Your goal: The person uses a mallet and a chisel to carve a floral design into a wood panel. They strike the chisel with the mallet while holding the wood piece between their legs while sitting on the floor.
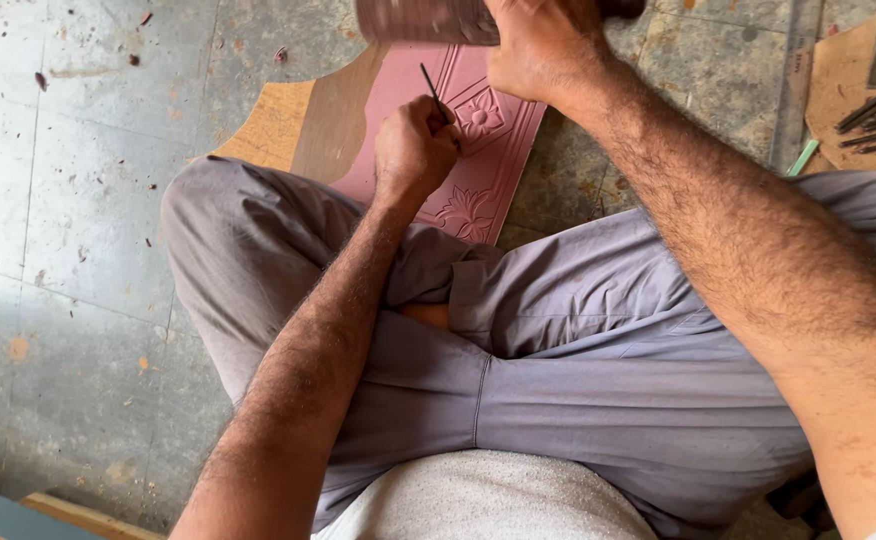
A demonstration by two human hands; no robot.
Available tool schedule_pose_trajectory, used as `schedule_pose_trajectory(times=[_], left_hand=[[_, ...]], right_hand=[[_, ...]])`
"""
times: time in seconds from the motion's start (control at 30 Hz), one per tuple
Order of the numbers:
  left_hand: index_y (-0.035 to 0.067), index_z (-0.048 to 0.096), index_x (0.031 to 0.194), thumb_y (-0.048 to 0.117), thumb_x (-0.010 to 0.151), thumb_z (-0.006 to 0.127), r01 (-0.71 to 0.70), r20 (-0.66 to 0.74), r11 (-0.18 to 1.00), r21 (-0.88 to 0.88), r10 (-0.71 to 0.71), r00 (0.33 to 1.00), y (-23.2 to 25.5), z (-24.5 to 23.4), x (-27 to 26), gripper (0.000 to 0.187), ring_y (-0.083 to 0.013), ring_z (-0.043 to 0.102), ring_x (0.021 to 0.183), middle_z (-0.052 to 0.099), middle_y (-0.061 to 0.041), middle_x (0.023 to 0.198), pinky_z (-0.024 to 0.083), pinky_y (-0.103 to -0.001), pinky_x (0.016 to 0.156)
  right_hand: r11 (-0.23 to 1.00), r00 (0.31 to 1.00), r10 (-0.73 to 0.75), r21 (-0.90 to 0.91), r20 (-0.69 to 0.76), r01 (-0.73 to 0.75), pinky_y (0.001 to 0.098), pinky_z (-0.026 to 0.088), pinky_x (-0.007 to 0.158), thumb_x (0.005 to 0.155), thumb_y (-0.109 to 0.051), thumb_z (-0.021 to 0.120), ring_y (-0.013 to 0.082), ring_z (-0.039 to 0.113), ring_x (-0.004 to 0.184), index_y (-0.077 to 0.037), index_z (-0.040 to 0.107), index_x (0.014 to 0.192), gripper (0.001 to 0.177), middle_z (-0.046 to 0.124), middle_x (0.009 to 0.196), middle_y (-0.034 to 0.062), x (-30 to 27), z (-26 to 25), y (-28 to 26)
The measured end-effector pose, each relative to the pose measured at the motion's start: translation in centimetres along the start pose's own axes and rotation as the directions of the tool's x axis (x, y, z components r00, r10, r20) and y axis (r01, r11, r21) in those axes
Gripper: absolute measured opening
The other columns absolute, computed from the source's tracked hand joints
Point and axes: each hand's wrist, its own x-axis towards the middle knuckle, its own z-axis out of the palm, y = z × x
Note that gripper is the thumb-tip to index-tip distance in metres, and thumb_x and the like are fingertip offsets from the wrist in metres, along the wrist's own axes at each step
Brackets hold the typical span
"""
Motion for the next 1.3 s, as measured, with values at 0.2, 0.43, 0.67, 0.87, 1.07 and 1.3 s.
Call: schedule_pose_trajectory(times=[0.2,0.43,0.67,0.87,1.07,1.3], left_hand=[[0.008,0.074,0.09,0.009,0.08,0.074,-0.025,0.004,0.999,-0.021,0.025,1.0,0.2,0.1,-0.2,0.01,-0.0235,0.077,0.076,0.078,-0.01,0.082,0.061,-0.038,0.072],[0.007,0.075,0.091,0.009,0.083,0.074,-0.013,-0.02,1.0,0.026,0.014,1.0,0.3,0.0,-0.3,0.009,-0.0256,0.075,0.074,0.077,-0.01,0.08,0.059,-0.04,0.069],[0.007,0.075,0.094,0.008,0.084,0.073,-0.038,0.009,0.999,-0.016,0.038,0.999,-0.9,0.6,-0.6,0.011,-0.0204,0.076,0.073,0.078,-0.009,0.081,0.061,-0.036,0.07],[0.002,0.071,0.099,0.002,0.088,0.072,-0.041,-0.03,0.911,-0.409,0.031,0.999,-2.7,0.2,1.1,0.011,-0.0127,0.076,0.079,0.079,-0.009,0.088,0.064,-0.029,0.071],[0.003,0.072,0.096,0.004,0.085,0.073,-0.041,-0.025,0.977,-0.21,0.036,0.999,-1.2,-0.1,0.4,0.011,-0.0151,0.076,0.074,0.078,-0.009,0.082,0.06,-0.03,0.068],[0.007,0.074,0.094,0.011,0.082,0.076,-0.02,-0.028,0.995,-0.093,0.018,0.999,-0.7,0.1,0.5,0.012,-0.0194,0.077,0.075,0.079,-0.008,0.082,0.06,-0.035,0.069]], right_hand=[[0.932,0.964,0.19,0.275,0.184,-0.236,0.0332,0.056,0.043,0.081,0.007,0.065,0.0215,0.065,0.056,0.007,0.057,0.136,0.055,0.069,0.098,0.02,0.3,0.4,-0.7],[0.985,0.993,0.09,0.138,0.077,-0.1,0.0334,0.058,0.055,0.089,0.001,0.072,0.0213,0.067,0.069,0.003,0.064,0.116,0.028,0.069,0.087,0.0171,-0.1,1.8,1.0],[0.994,0.995,-0.103,0.046,0.0,0.103,0.0275,0.059,0.052,0.073,0.016,0.067,0.0216,0.069,0.071,0.002,0.059,0.146,0.074,0.071,0.102,0.0217,-0.5,-0.7,0.1],[0.991,0.982,-0.135,-0.026,-0.132,0.133,0.0339,0.054,0.048,0.068,0.004,0.069,0.0239,0.065,0.062,0.002,0.063,0.118,0.05,0.066,0.079,0.0157,-1.1,-1.3,0.1],[0.996,0.992,-0.048,-0.083,-0.116,0.039,0.0329,0.046,0.035,0.079,-0.008,0.076,0.021,0.058,0.045,0.002,0.068,0.084,0.013,0.054,0.054,0.0086,-1.2,0.9,2.6],[0.997,0.996,0.081,0.008,0.023,-0.081,0.0357,0.047,0.038,0.093,-0.013,0.075,0.0217,0.059,0.047,-0.001,0.069,0.082,0.017,0.058,0.058,0.0072,-1.0,1.2,3.1]])
